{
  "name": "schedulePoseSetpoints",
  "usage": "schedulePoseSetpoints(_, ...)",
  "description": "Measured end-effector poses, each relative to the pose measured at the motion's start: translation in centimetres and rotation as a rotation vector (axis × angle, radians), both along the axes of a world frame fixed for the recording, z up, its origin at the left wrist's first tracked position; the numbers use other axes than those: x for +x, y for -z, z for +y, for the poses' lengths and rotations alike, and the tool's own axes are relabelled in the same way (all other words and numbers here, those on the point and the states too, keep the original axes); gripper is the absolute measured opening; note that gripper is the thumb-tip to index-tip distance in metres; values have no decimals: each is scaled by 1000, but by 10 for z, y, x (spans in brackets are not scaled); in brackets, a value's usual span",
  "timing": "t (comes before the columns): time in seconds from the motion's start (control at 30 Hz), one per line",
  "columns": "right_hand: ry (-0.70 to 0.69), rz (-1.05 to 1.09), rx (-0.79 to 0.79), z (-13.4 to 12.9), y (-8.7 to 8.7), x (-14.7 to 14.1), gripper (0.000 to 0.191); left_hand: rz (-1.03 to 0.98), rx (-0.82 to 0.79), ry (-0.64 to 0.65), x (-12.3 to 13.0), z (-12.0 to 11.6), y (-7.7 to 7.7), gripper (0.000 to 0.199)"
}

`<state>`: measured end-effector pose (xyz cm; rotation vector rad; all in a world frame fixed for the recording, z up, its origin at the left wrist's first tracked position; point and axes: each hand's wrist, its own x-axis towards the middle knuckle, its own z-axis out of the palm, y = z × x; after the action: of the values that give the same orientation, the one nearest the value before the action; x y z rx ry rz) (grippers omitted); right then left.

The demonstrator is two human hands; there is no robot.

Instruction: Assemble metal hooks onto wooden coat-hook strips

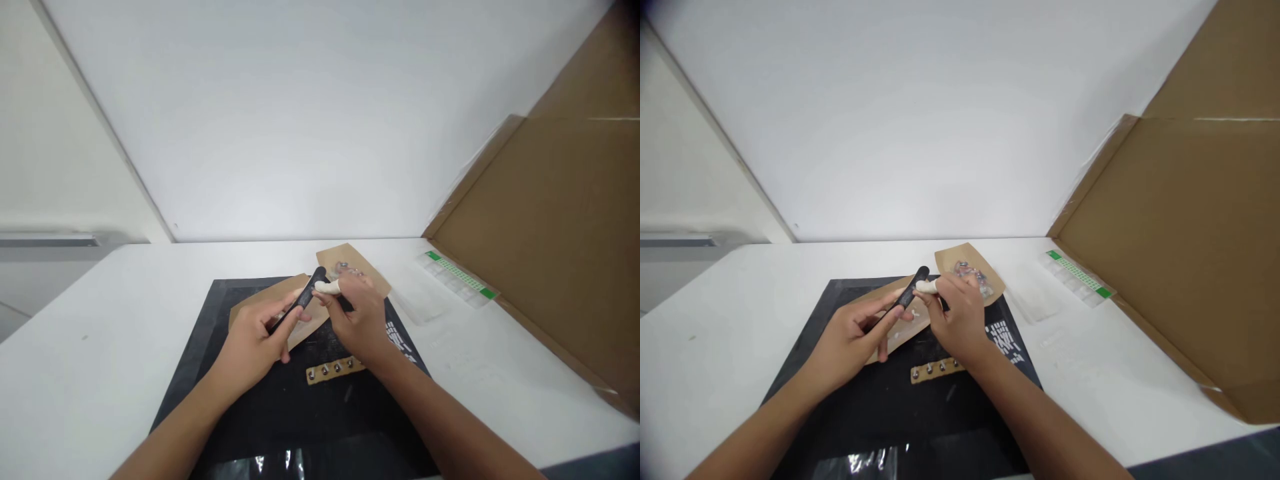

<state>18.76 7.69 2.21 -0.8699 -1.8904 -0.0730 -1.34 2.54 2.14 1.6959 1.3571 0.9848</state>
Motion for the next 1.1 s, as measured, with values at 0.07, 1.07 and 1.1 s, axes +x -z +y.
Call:
schedulePoseSetpoints(0.07, -11, 8, -5, -1, -1, 0, 27, -3, 44, 21, -2, 1, -1, 37)
schedulePoseSetpoints(1.07, 133, -189, 158, -5, 3, -9, 29, -49, 54, -24, 0, -3, -5, 32)
schedulePoseSetpoints(1.1, 139, -179, 158, -5, 4, -10, 29, -46, 43, -31, 0, -3, -4, 33)
